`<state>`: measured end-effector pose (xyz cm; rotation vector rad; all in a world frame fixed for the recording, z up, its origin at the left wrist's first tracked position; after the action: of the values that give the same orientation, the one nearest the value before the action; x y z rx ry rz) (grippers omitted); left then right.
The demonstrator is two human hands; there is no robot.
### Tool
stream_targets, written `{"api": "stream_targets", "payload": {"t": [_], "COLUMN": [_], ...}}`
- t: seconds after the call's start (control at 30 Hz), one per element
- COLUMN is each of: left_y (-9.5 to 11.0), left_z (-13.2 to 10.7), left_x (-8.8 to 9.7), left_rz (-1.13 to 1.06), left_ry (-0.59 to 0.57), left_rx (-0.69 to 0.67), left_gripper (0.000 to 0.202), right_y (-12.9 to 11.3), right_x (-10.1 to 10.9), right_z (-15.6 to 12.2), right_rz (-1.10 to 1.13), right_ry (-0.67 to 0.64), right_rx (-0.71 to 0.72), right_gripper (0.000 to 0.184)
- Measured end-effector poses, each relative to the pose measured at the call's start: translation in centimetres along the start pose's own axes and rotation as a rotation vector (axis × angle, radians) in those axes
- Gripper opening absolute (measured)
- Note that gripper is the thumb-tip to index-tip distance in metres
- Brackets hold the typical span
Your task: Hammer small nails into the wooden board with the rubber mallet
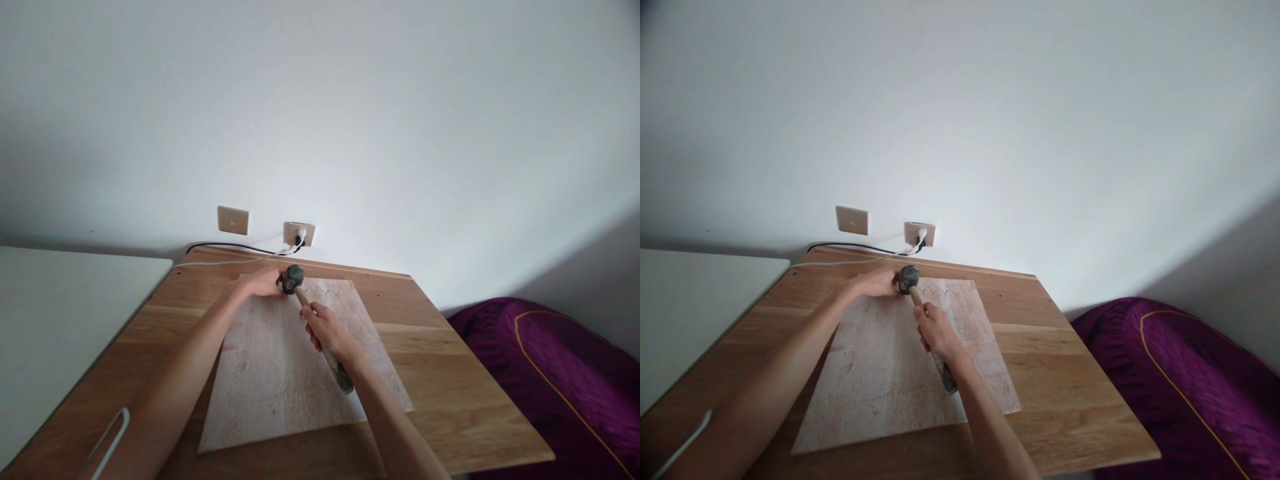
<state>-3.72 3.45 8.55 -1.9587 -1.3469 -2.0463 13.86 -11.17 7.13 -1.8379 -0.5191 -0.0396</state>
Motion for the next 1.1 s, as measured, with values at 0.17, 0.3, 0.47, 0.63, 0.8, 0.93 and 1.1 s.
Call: {"api": "stream_targets", "payload": {"t": [0.17, 0.3, 0.47, 0.63, 0.8, 0.93, 1.1], "left_y": [-0.5, -0.7, -1.3, -1.4, -1.2, -1.4, -1.4], "left_z": [0.5, 1.0, 1.3, 0.9, 0.6, 1.0, 1.4], "left_x": [-0.3, -0.6, -0.9, -0.6, -0.6, -0.8, -0.9], "left_rz": [0.065, 0.060, 0.022, 0.033, 0.037, 0.067, 0.080], "left_ry": [-0.053, 0.003, -0.023, -0.002, -0.049, -0.029, 0.037], "left_rx": [0.051, 0.019, -0.018, 0.057, 0.051, 0.056, 0.026], "left_gripper": [0.015, 0.016, 0.013, 0.040, 0.021, 0.013, 0.013], "right_y": [0.7, 0.4, -0.3, -0.9, 0.0, 0.9, 1.2], "right_x": [0.1, 0.6, 0.9, 0.4, -0.2, 0.3, 1.3], "right_z": [-0.2, -0.8, -1.4, -1.0, -0.4, -1.0, -1.9], "right_rz": [0.085, 0.107, 0.102, 0.036, -0.002, 0.132, 0.171], "right_ry": [0.072, 0.093, 0.093, 0.071, 0.018, 0.062, 0.077], "right_rx": [0.015, 0.001, 0.014, 0.029, -0.007, 0.036, 0.051], "right_gripper": [0.031, 0.028, 0.025, 0.022, 0.024, 0.031, 0.034]}}
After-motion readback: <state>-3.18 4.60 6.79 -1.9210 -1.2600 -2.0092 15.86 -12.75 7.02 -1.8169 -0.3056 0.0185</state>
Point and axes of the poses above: each hand's wrist, its own z-axis towards the middle knuckle, its own x-axis out of the back of the hand, y = z × x, the point moved 1 cm from there along z, towards the middle knuckle, and after that the axes turned 15 degrees about -y, right-handed, at the moved point
